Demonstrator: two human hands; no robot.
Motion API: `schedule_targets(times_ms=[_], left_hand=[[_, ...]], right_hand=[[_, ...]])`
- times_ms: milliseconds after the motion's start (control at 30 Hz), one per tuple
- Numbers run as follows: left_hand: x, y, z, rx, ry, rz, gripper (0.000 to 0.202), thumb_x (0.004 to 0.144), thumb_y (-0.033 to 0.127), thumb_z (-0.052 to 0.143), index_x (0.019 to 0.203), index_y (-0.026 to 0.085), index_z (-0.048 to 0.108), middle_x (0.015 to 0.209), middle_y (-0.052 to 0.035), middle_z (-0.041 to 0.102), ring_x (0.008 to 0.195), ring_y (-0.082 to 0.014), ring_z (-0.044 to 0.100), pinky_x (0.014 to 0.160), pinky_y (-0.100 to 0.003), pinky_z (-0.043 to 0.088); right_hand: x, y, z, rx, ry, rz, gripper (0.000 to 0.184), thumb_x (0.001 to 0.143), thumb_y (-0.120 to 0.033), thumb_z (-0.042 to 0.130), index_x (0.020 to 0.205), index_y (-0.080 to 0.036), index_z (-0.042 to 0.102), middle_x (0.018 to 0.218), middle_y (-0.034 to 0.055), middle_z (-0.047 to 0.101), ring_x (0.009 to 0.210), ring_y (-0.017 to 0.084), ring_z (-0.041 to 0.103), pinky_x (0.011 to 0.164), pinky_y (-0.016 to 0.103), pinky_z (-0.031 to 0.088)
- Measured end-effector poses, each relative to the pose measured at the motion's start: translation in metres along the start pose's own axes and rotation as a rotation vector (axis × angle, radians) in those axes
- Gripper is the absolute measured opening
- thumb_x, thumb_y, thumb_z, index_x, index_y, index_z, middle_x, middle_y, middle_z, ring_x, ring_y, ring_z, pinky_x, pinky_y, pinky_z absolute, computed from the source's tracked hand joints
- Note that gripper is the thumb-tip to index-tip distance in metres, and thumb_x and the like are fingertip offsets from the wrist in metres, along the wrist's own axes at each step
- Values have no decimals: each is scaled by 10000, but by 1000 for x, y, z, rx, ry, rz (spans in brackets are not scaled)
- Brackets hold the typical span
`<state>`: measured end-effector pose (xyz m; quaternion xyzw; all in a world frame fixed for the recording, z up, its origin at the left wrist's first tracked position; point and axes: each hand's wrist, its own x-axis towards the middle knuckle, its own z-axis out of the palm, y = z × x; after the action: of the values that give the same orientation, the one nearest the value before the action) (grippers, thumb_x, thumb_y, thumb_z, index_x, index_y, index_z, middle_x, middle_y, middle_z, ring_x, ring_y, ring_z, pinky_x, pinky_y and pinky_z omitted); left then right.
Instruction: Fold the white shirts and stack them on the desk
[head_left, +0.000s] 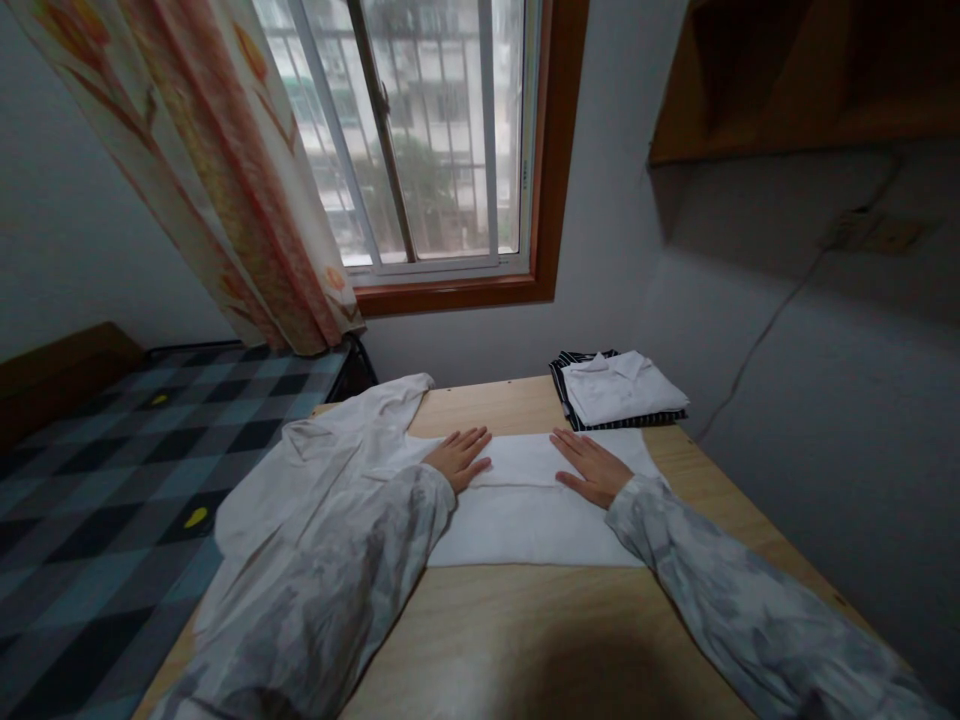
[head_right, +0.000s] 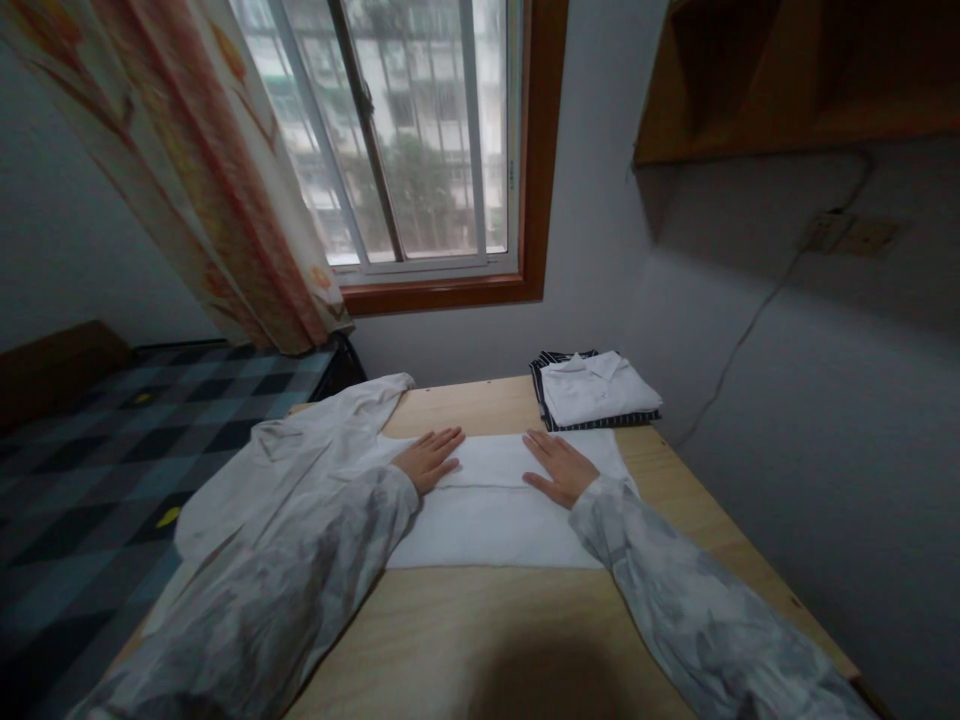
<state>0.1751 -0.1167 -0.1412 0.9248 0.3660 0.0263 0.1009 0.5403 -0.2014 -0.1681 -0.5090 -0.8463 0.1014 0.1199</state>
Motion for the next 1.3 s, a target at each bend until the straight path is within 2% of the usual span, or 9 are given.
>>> schedule_targets(times_ms=[200,300,400,567,733,867,933,1067,1300], left_hand=[[-10,-19,-20,-76,176,73,401,1036,402,517,1339,185,665,1408,-160,652,1269,-278,633,1120,-433,488],[-11,-23,-24,-98,251,53,243,1012,348,536,1083,188,704,1165,-126,692,1070,-252,667,982,-390,536],[-12,-29,-22,-90,299,10,176,999,320,544,984,198,670,1080,-112,679,1005,-246,653,936,-386,535],[-17,-19,-28,51,332,-75,139,983,308,563,938,208,648,1060,-117,679,1014,-283,638,941,-444,503],[-15,28,-36,40,297,143,351,928,537,697,1064,216,652,1131,-105,678,1054,-287,637,970,-439,477],[-1,56,-25,128,163,266,416,930,609,683,1050,212,647,1085,-105,675,1015,-286,636,906,-428,479],[3,61,-18,158,167,218,282,976,478,653,1062,209,644,1089,-104,678,1018,-279,635,891,-421,473],[0,62,-10,174,199,171,156,944,235,634,1097,206,639,1105,-93,693,1027,-260,635,898,-405,462],[-6,59,-13,179,207,233,274,1071,410,504,1008,214,685,1018,-78,701,966,-241,643,879,-406,464]], right_hand=[[-19,30,-11,-9,144,55,618,1084,-522,428,1625,-225,462,1675,138,468,1550,308,427,1281,581,325],[-22,36,-8,24,299,44,506,1065,-489,494,1482,-225,604,1564,136,589,1447,301,541,1230,542,414],[-22,41,-2,59,363,40,443,1051,-476,526,1402,-235,649,1520,137,624,1396,311,585,1183,552,465],[-27,32,-9,-7,405,-19,402,1053,-430,526,1375,-229,657,1525,150,618,1398,321,577,1181,577,448],[-32,-3,-27,-54,311,-289,570,928,-561,730,1385,-228,657,1507,163,622,1369,348,575,1177,556,425],[-21,-23,-25,-127,300,-254,352,973,-511,699,1138,-204,748,1094,139,753,1021,292,681,956,444,500],[-15,-24,-20,-163,317,-221,209,1010,-385,658,1035,-199,750,943,104,745,915,261,673,899,407,476],[-12,-20,-13,-156,356,-193,150,1030,-244,599,1015,-193,740,926,75,763,864,224,670,884,375,438],[-33,-26,-18,-81,341,-206,254,1034,-431,629,1043,-196,724,848,61,723,817,227,641,862,374,436]])
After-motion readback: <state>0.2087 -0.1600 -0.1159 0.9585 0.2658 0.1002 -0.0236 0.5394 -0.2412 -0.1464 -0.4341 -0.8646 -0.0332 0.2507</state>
